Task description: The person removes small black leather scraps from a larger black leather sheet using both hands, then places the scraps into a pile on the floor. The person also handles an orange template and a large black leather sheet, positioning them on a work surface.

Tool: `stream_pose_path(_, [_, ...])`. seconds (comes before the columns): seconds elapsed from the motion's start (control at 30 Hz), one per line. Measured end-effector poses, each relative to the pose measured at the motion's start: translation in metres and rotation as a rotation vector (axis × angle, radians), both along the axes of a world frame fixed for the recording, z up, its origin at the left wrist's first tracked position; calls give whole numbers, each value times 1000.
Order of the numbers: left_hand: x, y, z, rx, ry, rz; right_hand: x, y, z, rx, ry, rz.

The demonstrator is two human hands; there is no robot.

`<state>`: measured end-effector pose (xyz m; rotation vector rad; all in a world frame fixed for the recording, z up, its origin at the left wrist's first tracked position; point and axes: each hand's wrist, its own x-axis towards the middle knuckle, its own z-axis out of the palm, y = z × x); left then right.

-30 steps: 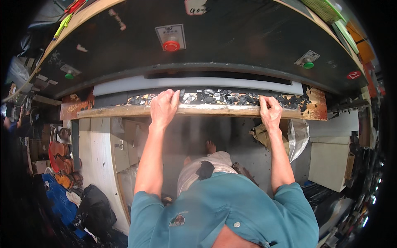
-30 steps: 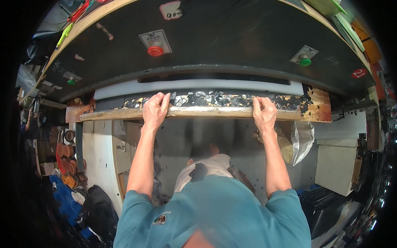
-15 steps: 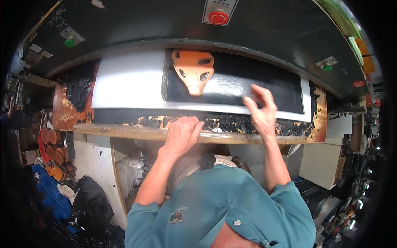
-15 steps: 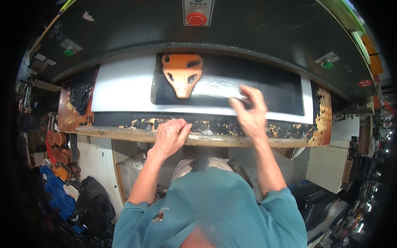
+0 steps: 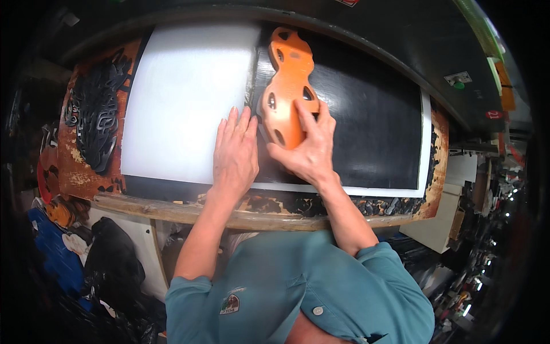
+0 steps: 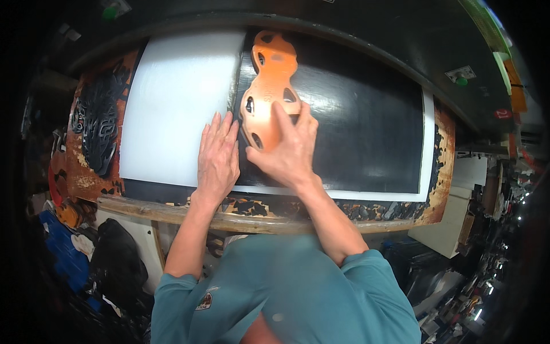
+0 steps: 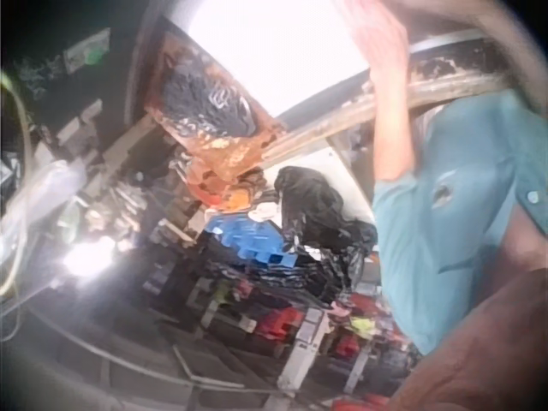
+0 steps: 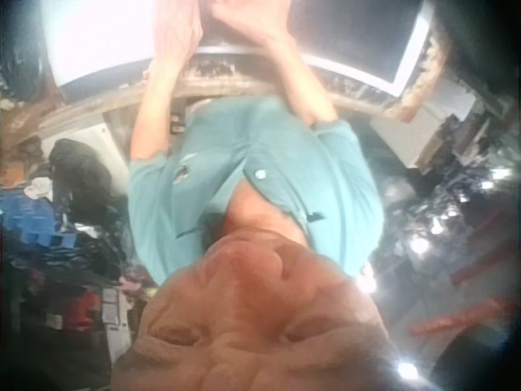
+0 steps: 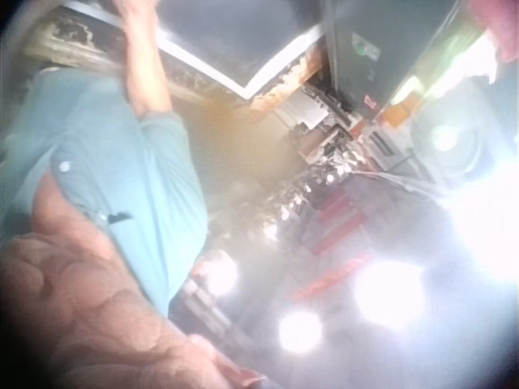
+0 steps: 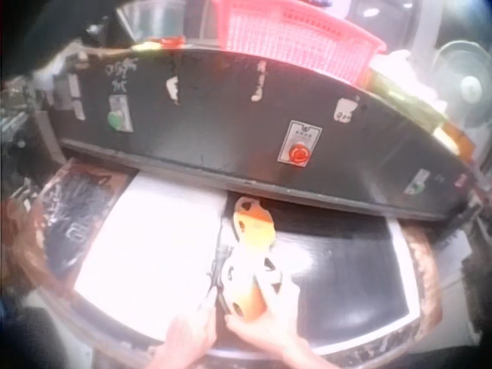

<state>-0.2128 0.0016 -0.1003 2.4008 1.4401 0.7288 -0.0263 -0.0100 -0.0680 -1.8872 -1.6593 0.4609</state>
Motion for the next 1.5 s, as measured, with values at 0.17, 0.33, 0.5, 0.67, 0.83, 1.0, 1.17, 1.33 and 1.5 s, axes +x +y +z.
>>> stream_pose_path(0.17, [6, 2, 13, -42, 12, 7, 54, 1, 23, -103, 979, -8])
stream_pose_path(0.33, [43, -9, 41, -190, -392, -101, 67, -5, 18, -101, 1153, -12])
stream_pose_path(0.5, [61, -10, 32, -223, -300, 21, 76, -6, 11, -84, 1233, 7])
stream_pose_path(0.67, [41, -16, 13, -194, -258, 102, 99, -8, 13, -64, 1424, 19])
stream_pose_path(0.83, [43, -22, 7, -159, -282, 146, 118, -31, 16, 6, 1140, -61])
stream_pose_path(1.0, [48, -21, 4, -109, -403, 205, 120, -43, -5, 73, 208, -88])
stream_pose_path(1.17, [45, -23, 0, -94, -283, 130, 111, -45, -26, 144, -64, -35])
stream_pose_path(1.33, [44, -22, -1, -105, -318, 118, 115, -44, -26, 158, -50, 0])
stream_pose_path(1.5, [28, -59, 19, -51, -352, 55, 118, -46, -33, 161, -49, -11])
